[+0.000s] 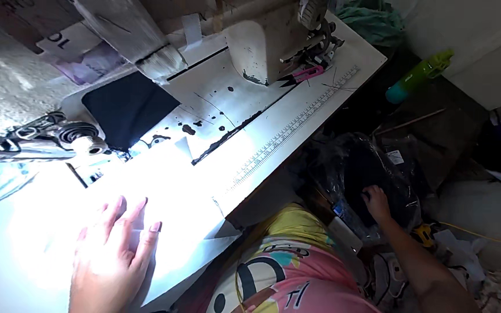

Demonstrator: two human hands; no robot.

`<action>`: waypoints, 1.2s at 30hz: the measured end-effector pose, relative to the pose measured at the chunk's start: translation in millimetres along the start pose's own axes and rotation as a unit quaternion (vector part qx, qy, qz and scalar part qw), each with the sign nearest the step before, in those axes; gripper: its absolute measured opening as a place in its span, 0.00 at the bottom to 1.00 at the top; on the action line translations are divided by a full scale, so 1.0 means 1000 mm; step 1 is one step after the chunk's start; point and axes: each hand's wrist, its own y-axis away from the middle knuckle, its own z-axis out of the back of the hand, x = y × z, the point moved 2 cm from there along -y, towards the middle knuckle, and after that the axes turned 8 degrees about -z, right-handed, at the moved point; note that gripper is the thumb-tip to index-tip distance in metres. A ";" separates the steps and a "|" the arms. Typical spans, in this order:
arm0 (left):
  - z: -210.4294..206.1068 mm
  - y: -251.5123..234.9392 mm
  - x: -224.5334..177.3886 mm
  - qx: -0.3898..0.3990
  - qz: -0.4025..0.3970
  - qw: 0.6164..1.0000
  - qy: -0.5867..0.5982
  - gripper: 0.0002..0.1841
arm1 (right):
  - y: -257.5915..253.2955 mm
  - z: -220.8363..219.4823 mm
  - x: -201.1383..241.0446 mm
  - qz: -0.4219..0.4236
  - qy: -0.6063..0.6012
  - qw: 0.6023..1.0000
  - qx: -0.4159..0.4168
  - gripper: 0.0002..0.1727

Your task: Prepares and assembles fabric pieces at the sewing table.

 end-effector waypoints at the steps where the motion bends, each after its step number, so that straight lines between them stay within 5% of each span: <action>1: 0.000 0.000 0.000 -0.005 -0.002 1.000 0.004 0.35 | -0.002 0.004 0.001 -0.003 -0.007 1.000 0.016 0.14; 5: 0.001 -0.001 0.001 -0.021 -0.001 1.000 0.012 0.34 | -0.005 0.035 0.000 -0.050 -0.060 0.994 0.073 0.14; 9: 0.001 -0.001 -0.003 -0.032 -0.002 0.999 0.027 0.35 | -0.006 0.076 -0.002 -0.066 -0.133 0.988 0.035 0.16; 12: 0.002 -0.004 -0.014 -0.040 0.011 0.999 0.016 0.35 | -0.001 0.132 0.063 0.022 -0.239 0.971 0.006 0.27; 15: 0.000 -0.004 -0.027 -0.051 0.037 0.998 0.010 0.32 | 0.032 0.177 0.165 0.226 -0.378 0.894 0.081 0.29; 18: -0.003 -0.003 -0.038 -0.076 0.036 0.996 -0.008 0.28 | 0.080 0.194 0.255 0.384 -0.369 0.838 0.120 0.14; 20: -0.003 0.000 -0.043 -0.089 0.038 0.995 -0.019 0.28 | 0.111 0.191 0.292 0.517 -0.239 0.822 0.002 0.08; 23: -0.001 0.004 -0.047 -0.088 0.044 0.995 -0.035 0.28 | 0.149 0.189 0.324 0.697 -0.093 0.687 -0.183 0.18; 27: 0.002 0.004 -0.052 -0.070 0.061 0.995 -0.023 0.28 | 0.178 0.186 0.363 0.808 -0.236 0.540 -0.011 0.18; 30: 0.005 0.004 -0.053 -0.065 0.066 0.996 -0.013 0.26 | 0.167 0.140 0.396 0.728 -0.322 0.597 0.103 0.15; 33: 0.006 0.011 -0.051 -0.133 0.058 0.988 0.057 0.20 | 0.152 0.081 0.417 0.630 -0.208 0.748 0.021 0.18; 36: 0.012 0.010 -0.042 -0.183 0.056 0.970 0.148 0.27 | 0.151 0.066 0.421 0.608 -0.073 0.791 -0.012 0.19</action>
